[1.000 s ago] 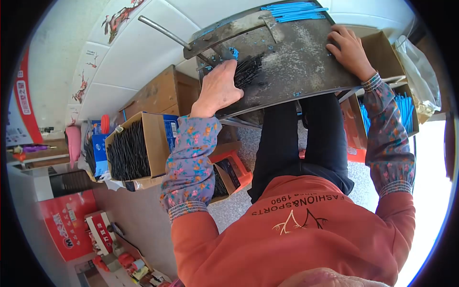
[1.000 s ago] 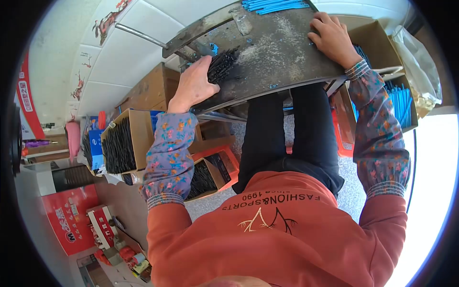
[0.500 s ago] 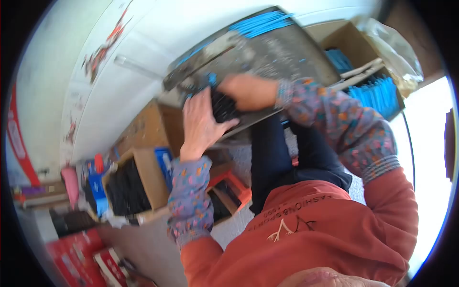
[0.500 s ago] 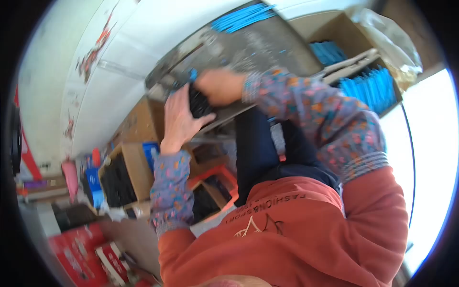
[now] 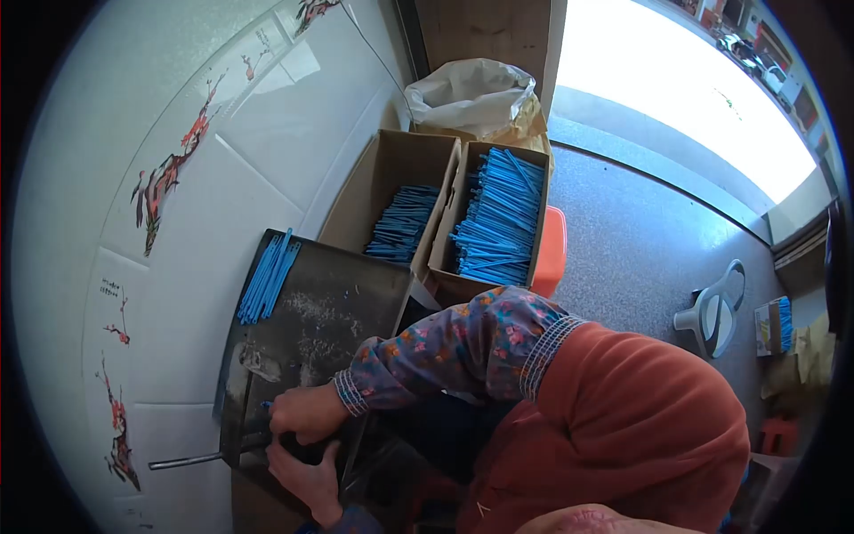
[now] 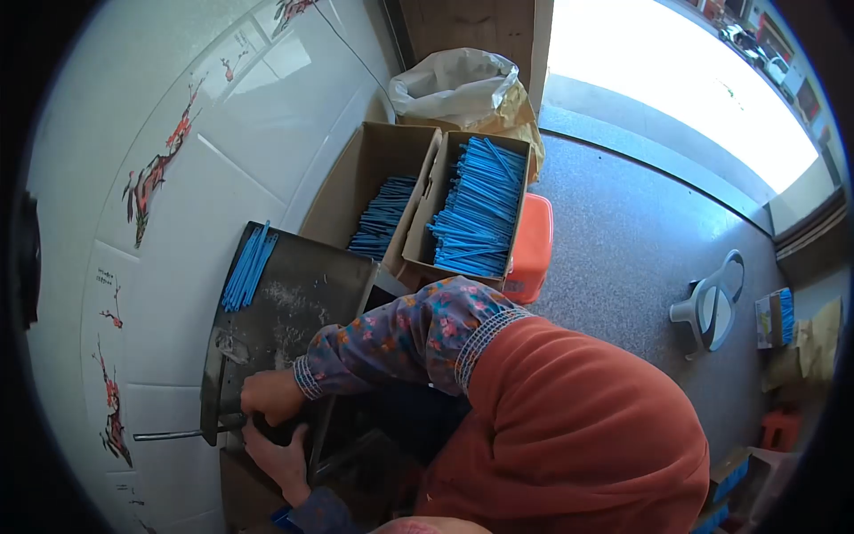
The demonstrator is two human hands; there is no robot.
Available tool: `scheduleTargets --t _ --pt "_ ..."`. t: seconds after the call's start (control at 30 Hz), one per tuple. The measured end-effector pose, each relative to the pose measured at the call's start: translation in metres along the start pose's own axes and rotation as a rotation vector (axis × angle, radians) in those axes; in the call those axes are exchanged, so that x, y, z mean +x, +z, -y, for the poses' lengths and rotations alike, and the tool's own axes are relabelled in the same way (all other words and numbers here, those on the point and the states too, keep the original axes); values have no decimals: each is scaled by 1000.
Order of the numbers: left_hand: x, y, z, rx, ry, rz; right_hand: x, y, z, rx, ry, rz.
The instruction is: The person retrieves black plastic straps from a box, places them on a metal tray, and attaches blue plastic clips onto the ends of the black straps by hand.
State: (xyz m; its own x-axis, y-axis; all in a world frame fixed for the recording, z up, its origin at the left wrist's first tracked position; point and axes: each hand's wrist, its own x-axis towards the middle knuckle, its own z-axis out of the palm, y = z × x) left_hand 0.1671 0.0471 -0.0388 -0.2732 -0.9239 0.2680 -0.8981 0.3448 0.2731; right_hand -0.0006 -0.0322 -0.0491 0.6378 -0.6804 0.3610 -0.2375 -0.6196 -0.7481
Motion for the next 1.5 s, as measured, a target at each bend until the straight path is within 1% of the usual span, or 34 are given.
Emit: scheduleTargets --t 0.07,0.27,0.4,0.43,0.57,0.63,0.73,0.8,0.87,0.9,0.93,0.97,1.0,1.03,1.07,1.1,1.23,1.27,1.4,1.47,1.5 --pt "-2 1 5 -136 -23 -39 1 4 2 104 -82 -115" --pt "1 14 17 -116 -83 -113 -4 7 -10 213 -124 -76" --pt "4 12 12 -94 -98 -182 -17 3 -15 126 -13 -192" --pt "4 11 10 -89 -110 -191 -20 3 -15 128 -23 -180" --pt "7 4 -2 -477 -209 -243 -37 1 -11 -207 -47 -193" --pt "8 3 3 -567 -217 -252 -39 0 -6 -236 -86 -198" --pt "8 8 8 -575 -246 -321 -39 0 4 -311 -185 -221" --pt "5 11 12 -571 -160 -373 -36 -4 1 -273 -169 -208" --pt "6 8 4 -713 -205 -408 -37 -11 2 -266 -142 -233" --pt "7 5 0 -715 -188 -410 -38 -17 5 -234 -122 -186" --pt "8 3 2 -669 -195 -415 -38 -19 5 -234 -150 -200" --pt "8 3 4 -650 -154 -439 -38 -18 5 -244 -175 -223" --pt "6 4 7 -659 -183 -459 -38 -17 7 -241 -165 -206" --pt "8 6 9 -684 -190 -484 -37 -16 11 -287 -188 -193" --pt "10 7 11 -708 -153 -509 -34 -14 13 -345 -205 -188" --pt "8 7 13 -691 -180 -527 -30 -7 16 -325 -226 -167" --pt "8 3 19 -740 -126 -514 -18 11 23 -551 -345 -149" --pt "8 1 20 -736 -131 -516 -16 15 22 -547 -348 -147" --pt "14 -15 15 -1027 -207 -623 -13 33 15 -626 -295 114" --pt "18 -33 19 -1319 -244 -807 -14 38 13 -622 -304 100" --pt "19 -42 24 -1315 -245 -812 -14 40 12 -623 -310 81"
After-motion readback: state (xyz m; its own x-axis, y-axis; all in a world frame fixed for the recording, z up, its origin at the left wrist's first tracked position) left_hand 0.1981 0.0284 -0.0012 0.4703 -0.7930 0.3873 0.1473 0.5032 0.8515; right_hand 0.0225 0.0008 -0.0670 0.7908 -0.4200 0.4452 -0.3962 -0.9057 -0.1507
